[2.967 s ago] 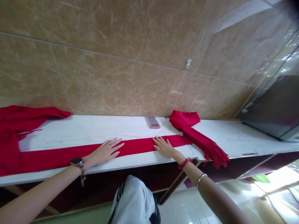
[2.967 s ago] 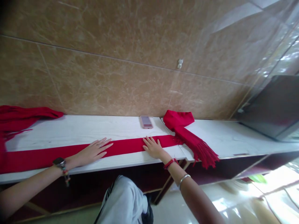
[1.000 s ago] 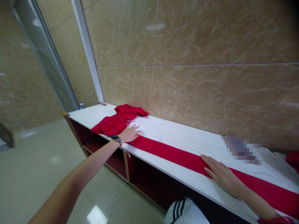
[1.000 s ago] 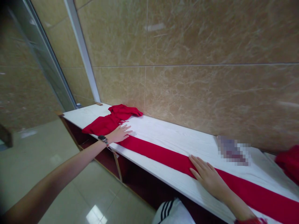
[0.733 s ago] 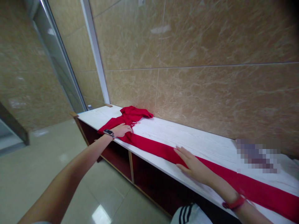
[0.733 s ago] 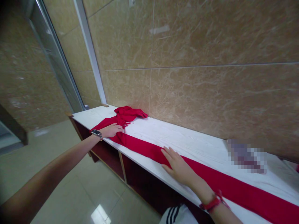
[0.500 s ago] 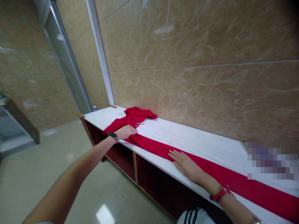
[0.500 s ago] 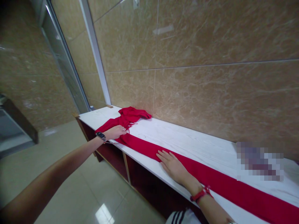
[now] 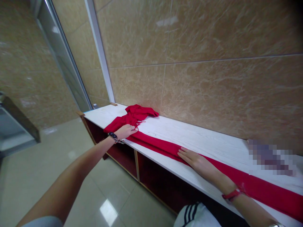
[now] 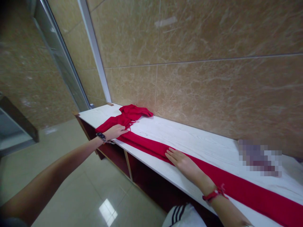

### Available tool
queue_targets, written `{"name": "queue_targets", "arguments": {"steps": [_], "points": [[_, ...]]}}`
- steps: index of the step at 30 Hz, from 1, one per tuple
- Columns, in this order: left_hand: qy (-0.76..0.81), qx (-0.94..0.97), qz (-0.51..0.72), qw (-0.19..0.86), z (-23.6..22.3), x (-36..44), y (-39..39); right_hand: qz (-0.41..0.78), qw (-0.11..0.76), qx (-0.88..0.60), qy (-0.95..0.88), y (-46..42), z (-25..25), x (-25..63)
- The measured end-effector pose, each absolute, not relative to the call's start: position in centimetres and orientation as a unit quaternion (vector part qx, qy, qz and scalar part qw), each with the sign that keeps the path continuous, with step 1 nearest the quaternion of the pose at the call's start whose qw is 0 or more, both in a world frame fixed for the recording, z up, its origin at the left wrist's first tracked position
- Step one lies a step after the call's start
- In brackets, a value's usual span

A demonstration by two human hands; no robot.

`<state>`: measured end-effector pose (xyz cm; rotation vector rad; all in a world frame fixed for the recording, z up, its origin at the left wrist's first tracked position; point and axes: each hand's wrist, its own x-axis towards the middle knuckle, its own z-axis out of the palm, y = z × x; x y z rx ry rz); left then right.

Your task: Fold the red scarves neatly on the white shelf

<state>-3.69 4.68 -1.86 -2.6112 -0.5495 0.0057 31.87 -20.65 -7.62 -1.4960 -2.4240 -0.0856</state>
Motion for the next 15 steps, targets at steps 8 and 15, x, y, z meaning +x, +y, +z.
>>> {"name": "queue_targets", "arguments": {"steps": [8,15], "points": [[-0.157,-0.976,0.049,0.140,-2.5,-6.8,4.0,0.043,0.177,-0.537,-0.823,-22.3,-8.3,32.1],[-0.156,-0.975,0.084,0.131,-2.6,-7.0,3.8,0.087,0.164,-0.543,-0.819,-22.7,-7.9,32.1]]}}
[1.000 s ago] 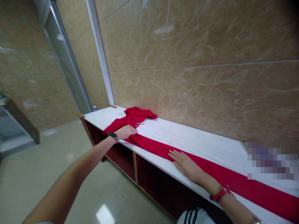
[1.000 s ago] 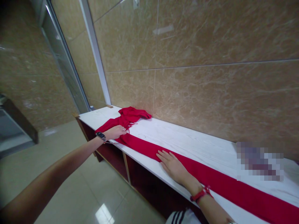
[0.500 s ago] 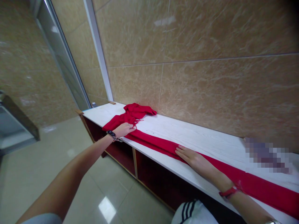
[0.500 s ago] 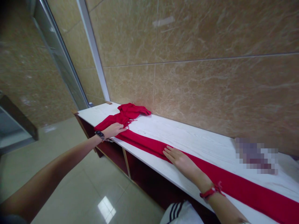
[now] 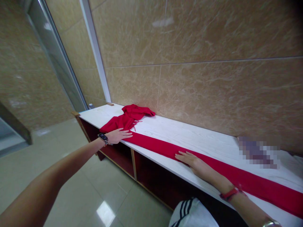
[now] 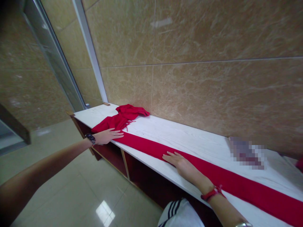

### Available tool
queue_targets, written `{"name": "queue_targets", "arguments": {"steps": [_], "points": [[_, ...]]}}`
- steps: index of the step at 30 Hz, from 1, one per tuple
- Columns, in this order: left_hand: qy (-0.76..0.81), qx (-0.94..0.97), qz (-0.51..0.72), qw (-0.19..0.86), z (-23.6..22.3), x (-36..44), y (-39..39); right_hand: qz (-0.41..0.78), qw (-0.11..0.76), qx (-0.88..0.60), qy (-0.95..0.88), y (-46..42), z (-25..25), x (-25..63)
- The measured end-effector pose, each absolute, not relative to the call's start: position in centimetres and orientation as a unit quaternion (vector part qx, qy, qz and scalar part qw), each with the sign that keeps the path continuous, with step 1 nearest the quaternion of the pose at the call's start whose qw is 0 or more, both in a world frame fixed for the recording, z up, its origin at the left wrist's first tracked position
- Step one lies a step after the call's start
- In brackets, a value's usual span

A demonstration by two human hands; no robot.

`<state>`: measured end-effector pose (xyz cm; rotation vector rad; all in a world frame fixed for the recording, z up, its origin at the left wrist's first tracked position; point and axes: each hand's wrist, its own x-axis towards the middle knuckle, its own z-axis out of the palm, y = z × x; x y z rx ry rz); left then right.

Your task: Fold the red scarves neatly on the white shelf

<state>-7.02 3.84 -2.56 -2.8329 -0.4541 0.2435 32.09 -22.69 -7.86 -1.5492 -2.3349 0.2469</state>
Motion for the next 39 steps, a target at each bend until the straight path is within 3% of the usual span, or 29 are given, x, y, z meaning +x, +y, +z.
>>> {"name": "queue_targets", "arguments": {"steps": [5,9,17,25,30,35,39], "points": [[-0.204,-0.968,0.135,0.058,-1.0,-4.4,2.5,0.109,0.174,-0.525,-0.826,-22.8,-7.6,31.9],[-0.182,-0.981,0.072,0.001,-1.2,0.6,-0.1,0.125,0.174,-0.527,-0.822,-22.8,-7.6,31.8],[-0.188,-0.982,-0.005,0.022,-5.8,4.6,-2.1,0.143,0.153,-0.530,-0.822,-23.4,-7.2,31.7],[-0.191,-0.981,-0.004,0.029,-6.0,4.3,-1.8,0.157,0.146,-0.534,-0.818,-25.1,-6.6,31.8],[-0.201,-0.980,0.010,-0.003,-5.5,4.4,-1.8,0.181,0.094,-0.570,-0.796,-26.8,-4.7,32.7],[-0.225,-0.974,-0.011,-0.032,-4.6,7.1,-2.6,0.069,0.158,-0.647,-0.742,-26.5,-4.4,34.0],[-0.180,-0.982,-0.037,-0.035,-5.2,10.5,-4.3,0.012,0.112,-0.705,-0.700,-26.0,-6.8,34.7]]}}
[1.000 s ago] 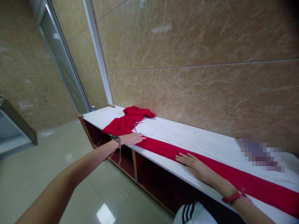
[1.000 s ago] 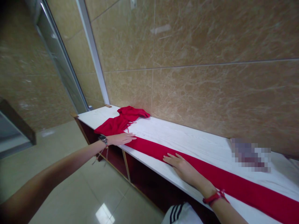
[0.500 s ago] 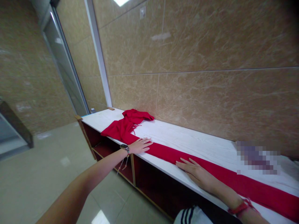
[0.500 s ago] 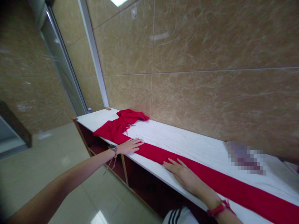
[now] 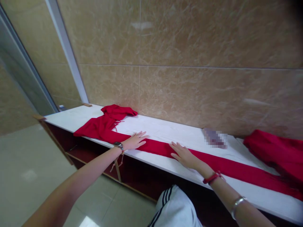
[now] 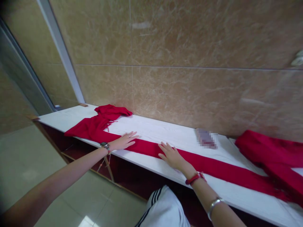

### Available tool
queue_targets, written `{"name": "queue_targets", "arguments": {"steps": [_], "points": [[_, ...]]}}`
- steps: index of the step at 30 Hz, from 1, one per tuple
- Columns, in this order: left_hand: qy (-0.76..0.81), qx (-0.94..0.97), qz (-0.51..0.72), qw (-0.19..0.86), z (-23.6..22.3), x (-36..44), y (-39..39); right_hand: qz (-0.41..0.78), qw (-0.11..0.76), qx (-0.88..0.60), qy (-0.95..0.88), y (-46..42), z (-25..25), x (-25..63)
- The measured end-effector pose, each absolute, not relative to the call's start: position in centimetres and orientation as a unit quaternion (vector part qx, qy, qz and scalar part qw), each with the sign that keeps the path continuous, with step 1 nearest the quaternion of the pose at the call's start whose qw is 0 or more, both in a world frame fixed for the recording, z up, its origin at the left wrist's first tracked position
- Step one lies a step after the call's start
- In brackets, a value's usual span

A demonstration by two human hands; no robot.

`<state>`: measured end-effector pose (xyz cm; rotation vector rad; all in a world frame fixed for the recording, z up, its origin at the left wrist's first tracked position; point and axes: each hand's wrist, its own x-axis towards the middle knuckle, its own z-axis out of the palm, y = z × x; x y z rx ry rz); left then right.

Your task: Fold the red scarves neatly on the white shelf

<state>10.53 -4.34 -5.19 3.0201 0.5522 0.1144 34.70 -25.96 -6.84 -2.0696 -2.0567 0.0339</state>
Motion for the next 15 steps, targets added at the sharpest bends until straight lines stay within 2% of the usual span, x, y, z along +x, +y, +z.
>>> {"name": "queue_targets", "arguments": {"steps": [5,15], "points": [[0.128,0.991,0.039,0.004,-6.5,11.3,-4.7,-0.035,0.081,-0.693,-0.715,-27.3,-8.4,35.4],[0.129,0.991,0.037,-0.017,-6.6,11.2,-4.3,-0.030,0.064,-0.740,-0.668,-32.3,-9.3,41.3]]}}
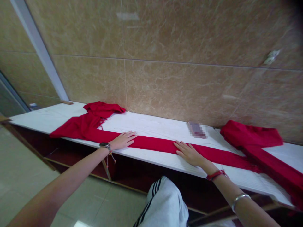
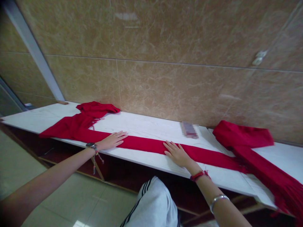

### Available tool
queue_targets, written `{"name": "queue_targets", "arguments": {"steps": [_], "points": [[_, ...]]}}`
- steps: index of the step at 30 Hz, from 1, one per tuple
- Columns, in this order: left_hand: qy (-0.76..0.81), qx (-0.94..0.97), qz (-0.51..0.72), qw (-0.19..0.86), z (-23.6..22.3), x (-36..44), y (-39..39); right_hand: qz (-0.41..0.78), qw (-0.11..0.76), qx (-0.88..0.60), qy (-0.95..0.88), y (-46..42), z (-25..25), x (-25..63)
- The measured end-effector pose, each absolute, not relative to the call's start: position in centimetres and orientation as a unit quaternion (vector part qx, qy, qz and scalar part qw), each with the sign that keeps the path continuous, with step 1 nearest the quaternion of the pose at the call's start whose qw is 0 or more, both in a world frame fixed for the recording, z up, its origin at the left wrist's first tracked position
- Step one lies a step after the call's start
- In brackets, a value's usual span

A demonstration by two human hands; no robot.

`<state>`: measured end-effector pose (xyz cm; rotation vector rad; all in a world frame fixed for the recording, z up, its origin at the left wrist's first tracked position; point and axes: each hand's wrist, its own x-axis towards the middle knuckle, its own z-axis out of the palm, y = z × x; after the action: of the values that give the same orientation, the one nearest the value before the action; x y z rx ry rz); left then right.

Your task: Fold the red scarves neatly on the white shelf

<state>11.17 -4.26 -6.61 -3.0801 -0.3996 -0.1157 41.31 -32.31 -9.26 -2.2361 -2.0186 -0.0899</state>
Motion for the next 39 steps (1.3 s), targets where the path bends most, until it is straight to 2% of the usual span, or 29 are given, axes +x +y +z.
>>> {"name": "queue_targets", "arguments": {"steps": [4,9,15,24,31,39], "points": [[-0.110,-0.993,-0.041,0.011,-5.8,11.2,-5.0,-0.033,0.070,-0.756,-0.650,-34.0,-8.7,42.4],[-0.021,-0.998,-0.049,0.034,-3.6,11.9,-7.3,-0.073,0.103,-0.688,-0.715,-33.6,-7.0,40.3],[0.034,-0.995,-0.033,0.084,-1.6,13.2,-8.7,-0.104,0.062,-0.638,-0.761,-31.6,-6.0,37.4],[0.032,-0.999,-0.019,0.002,-2.2,12.2,-9.7,-0.145,0.052,-0.630,-0.761,-32.0,-6.5,37.5],[0.008,-0.997,-0.058,-0.049,-0.4,12.5,-9.2,-0.160,0.052,-0.647,-0.744,-32.0,-5.8,37.4],[0.021,-0.996,0.009,-0.088,-1.7,12.2,-9.6,-0.136,0.084,-0.617,-0.770,-32.6,-6.6,37.6]]}}
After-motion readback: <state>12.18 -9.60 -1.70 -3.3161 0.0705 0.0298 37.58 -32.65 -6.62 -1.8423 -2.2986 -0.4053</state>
